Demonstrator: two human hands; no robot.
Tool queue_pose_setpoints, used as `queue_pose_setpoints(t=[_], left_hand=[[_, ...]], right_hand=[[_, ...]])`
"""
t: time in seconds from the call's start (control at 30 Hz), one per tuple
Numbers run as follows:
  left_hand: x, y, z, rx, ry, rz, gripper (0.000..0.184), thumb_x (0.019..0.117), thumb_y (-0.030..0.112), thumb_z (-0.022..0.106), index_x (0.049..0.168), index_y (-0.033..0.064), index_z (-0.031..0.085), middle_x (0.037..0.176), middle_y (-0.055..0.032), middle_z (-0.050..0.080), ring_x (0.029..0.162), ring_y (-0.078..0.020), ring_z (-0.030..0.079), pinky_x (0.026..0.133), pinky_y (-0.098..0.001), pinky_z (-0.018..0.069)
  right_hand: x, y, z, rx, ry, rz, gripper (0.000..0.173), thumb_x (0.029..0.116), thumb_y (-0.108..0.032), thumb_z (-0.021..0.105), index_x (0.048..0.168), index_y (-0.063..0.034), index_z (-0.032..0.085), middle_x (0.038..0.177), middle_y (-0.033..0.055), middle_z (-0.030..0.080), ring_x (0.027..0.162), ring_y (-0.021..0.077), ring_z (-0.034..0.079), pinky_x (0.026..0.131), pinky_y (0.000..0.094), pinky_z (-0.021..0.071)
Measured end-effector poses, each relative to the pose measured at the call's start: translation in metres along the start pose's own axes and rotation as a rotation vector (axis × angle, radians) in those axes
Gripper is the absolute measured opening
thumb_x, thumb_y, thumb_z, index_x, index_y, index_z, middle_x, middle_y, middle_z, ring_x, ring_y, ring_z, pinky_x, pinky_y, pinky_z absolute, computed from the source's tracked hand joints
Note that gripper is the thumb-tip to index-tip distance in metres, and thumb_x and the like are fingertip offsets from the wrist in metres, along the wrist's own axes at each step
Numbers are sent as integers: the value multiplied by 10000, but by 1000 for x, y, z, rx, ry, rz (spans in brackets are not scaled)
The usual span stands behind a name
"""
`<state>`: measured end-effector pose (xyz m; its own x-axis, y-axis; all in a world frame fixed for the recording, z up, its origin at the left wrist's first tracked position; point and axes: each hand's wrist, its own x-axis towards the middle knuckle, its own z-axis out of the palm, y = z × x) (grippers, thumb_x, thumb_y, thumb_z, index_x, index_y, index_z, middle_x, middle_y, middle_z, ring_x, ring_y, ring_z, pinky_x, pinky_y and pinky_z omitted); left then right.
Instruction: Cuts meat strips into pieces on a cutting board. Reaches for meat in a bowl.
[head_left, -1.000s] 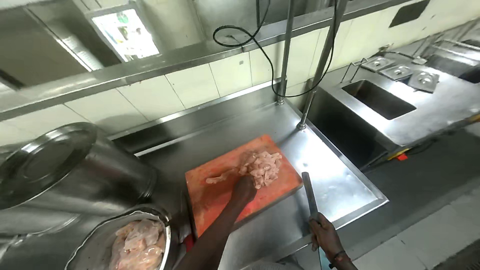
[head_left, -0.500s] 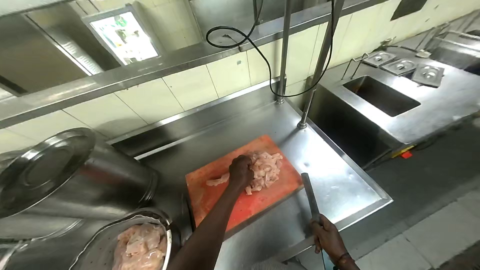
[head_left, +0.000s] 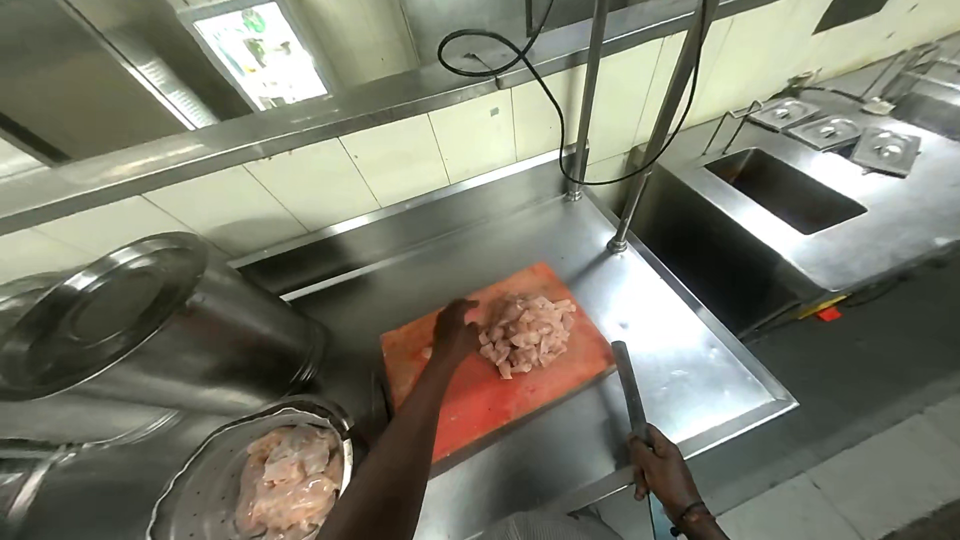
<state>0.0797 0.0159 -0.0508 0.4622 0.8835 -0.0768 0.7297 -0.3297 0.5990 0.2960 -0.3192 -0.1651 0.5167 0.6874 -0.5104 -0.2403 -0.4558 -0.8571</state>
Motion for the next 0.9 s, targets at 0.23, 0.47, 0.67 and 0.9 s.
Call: queue_pose_setpoints(t=[0.23, 0.47, 0.67, 0.9], left_hand=[[-31, -55, -8, 384, -199, -297, 321, 960, 254, 685, 1240, 98, 692, 1259, -191, 673, 1220, -416, 602, 1018, -667, 449], [-59, -37, -20, -206, -214, -176, 239, 995, 158, 671, 1101, -56, 676, 1001, -217, 691, 893, -320, 688, 850, -514, 571], [-116, -28, -26, -323, -240, -190, 211, 1005, 180, 665, 1099, -7, 693, 927, -154, 688, 772, -251, 666, 733, -438, 579], [-161, -81, 11, 147, -187, -194, 424, 870, 355, 799, 1217, 129, 707, 1156, -132, 706, 1083, -341, 673, 923, -593, 550]], right_hand=[[1, 2, -1, -6, -2, -11, 142, 1063, -157, 525, 1096, -22, 557, 580, 80, 503, 373, 203, 502, 372, 385, 517], [-2, -2, 1, 5, 13, -23, 131, 1070, -146, 514, 1073, -20, 553, 536, 60, 467, 352, 189, 480, 353, 378, 505], [-10, -6, 11, -36, 72, -52, 125, 1072, -121, 507, 1051, -9, 559, 554, 58, 472, 364, 181, 481, 357, 367, 503], [-25, -35, 58, -505, -272, -177, 272, 1052, -254, 537, 1214, -47, 605, 694, 84, 587, 460, 200, 558, 458, 395, 541]])
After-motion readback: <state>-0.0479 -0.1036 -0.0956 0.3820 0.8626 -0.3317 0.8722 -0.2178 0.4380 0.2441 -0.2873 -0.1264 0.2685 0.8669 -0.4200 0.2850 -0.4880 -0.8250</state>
